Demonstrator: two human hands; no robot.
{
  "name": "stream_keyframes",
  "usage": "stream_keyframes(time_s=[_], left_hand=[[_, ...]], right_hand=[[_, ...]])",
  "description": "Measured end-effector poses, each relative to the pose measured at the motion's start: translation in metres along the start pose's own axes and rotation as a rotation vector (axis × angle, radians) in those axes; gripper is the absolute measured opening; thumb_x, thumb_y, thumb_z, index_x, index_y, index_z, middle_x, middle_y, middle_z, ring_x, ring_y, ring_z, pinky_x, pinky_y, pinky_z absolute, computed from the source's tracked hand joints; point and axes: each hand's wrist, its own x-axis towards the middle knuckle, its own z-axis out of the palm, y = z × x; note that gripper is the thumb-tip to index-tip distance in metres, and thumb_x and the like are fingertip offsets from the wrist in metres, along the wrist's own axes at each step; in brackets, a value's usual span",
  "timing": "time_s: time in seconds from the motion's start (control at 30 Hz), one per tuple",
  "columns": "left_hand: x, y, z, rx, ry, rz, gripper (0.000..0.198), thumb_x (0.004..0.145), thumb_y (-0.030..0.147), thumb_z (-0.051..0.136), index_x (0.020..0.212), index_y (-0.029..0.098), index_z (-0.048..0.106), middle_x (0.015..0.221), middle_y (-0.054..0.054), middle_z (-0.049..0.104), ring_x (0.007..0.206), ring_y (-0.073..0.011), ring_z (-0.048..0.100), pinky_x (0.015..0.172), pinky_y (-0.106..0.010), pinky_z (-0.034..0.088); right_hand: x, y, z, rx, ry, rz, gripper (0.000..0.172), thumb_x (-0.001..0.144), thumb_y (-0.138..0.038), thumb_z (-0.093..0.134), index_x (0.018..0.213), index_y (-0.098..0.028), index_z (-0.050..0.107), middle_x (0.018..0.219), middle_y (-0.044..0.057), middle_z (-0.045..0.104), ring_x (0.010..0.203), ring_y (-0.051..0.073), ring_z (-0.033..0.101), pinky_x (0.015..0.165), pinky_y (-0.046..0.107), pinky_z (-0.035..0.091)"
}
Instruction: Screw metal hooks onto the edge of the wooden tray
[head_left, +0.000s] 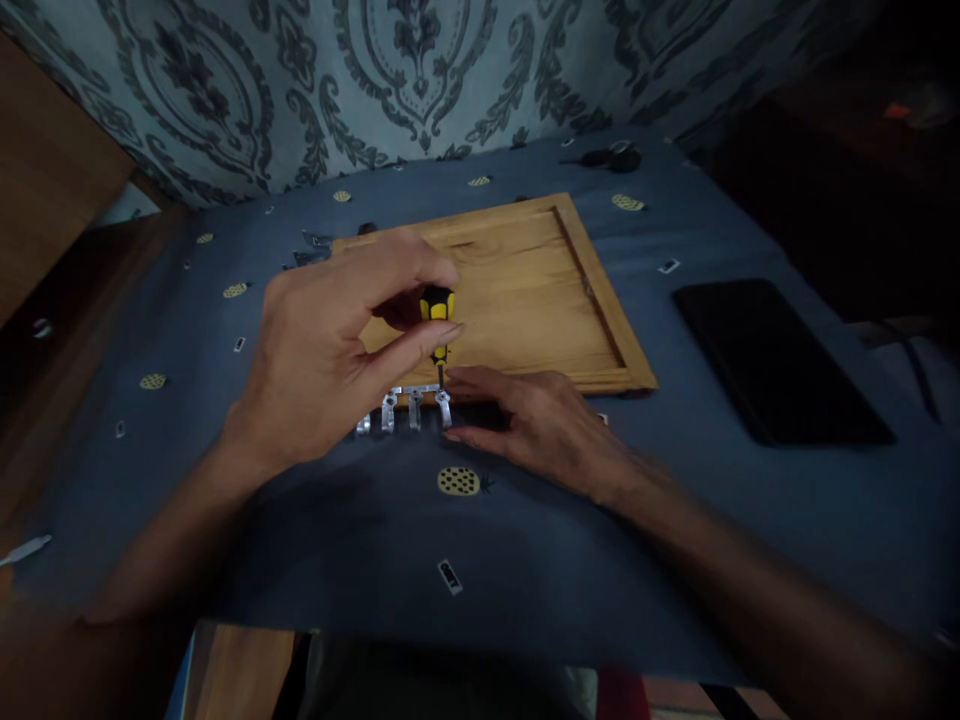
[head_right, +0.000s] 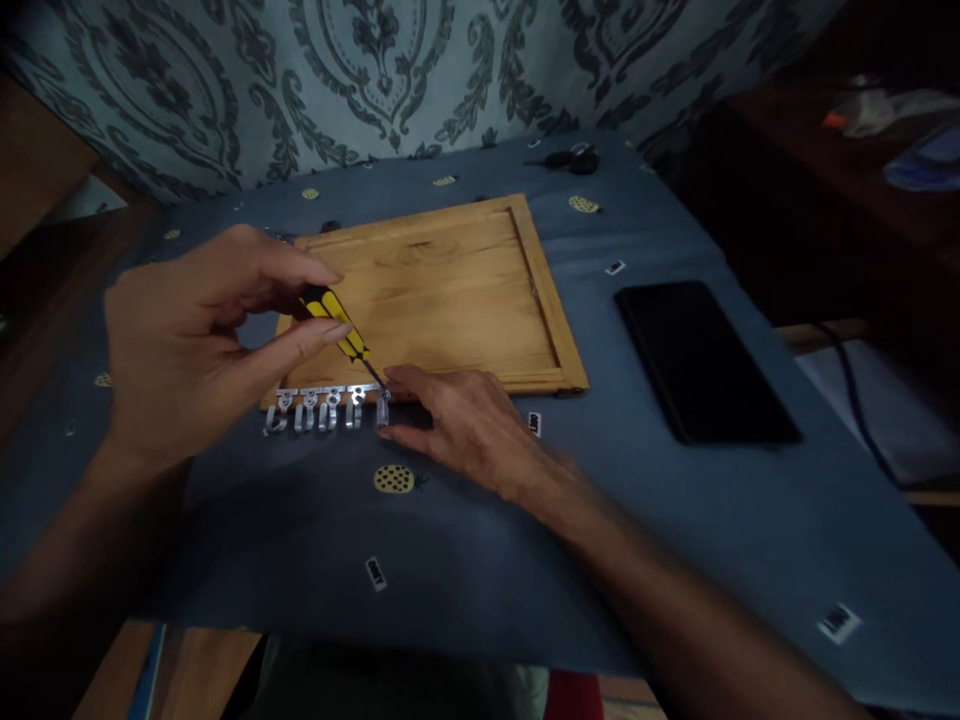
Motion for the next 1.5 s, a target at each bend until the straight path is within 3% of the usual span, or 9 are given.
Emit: stream_keyframes(time_s=[0.43,0.73,1.17,1.4,1.5], left_hand=[[-0.001,-0.004,0.002,0.025,0.068,0.004,0.017,0.087,0.034,0.074,0.099,0.027,0.066,0.088,0.003,0.073,0.075,-0.0172,0.07,0.071,-0.033,0.063],[-0.003,0.002,0.0,0.042,0.029,-0.062,0.015,0.089,0.029,0.071,0.104,0.03,0.066,0.093,0.005,0.073,0.079,-0.0166,0.073,0.076,-0.032,0.062],[-0.002,0.0,-0.004,-0.005,0.02,-0.055,0.019,0.089,0.039,0.071,0.103,0.028,0.066,0.092,0.002,0.073,0.081,-0.0192,0.072,0.073,-0.036,0.064],[0.003,0.008,-0.019,0.088,0.086,-0.224,0.017,0.091,0.042,0.069,0.099,0.028,0.065,0.094,0.004,0.068,0.089,-0.0175,0.068,0.078,-0.039,0.066],[0.003,0.005,-0.017,0.068,0.094,-0.127,0.016,0.089,0.034,0.072,0.097,0.023,0.065,0.089,0.004,0.069,0.082,-0.0145,0.068,0.07,-0.032,0.065]], right_hand=[[0.0,0.001,0.0,-0.003,0.004,0.014,0.042,0.085,-0.032,0.076,0.123,-0.021,0.063,0.11,0.003,0.079,0.094,0.022,0.077,0.083,0.035,0.061],[0.0,0.001,0.0,0.021,-0.016,0.021,0.041,0.086,-0.033,0.075,0.123,-0.021,0.063,0.111,0.003,0.079,0.097,0.024,0.076,0.085,0.037,0.06],[0.0,0.0,0.0,0.023,-0.025,0.033,0.044,0.085,-0.034,0.075,0.125,-0.022,0.063,0.111,0.003,0.079,0.1,0.024,0.076,0.086,0.037,0.06],[0.0,-0.001,-0.001,0.012,-0.015,0.043,0.046,0.084,-0.033,0.077,0.125,-0.02,0.064,0.112,0.003,0.078,0.1,0.025,0.075,0.085,0.038,0.061],[0.0,-0.001,-0.001,0.001,-0.024,0.055,0.046,0.084,-0.032,0.077,0.126,-0.019,0.064,0.111,0.004,0.079,0.1,0.025,0.075,0.088,0.04,0.06]])
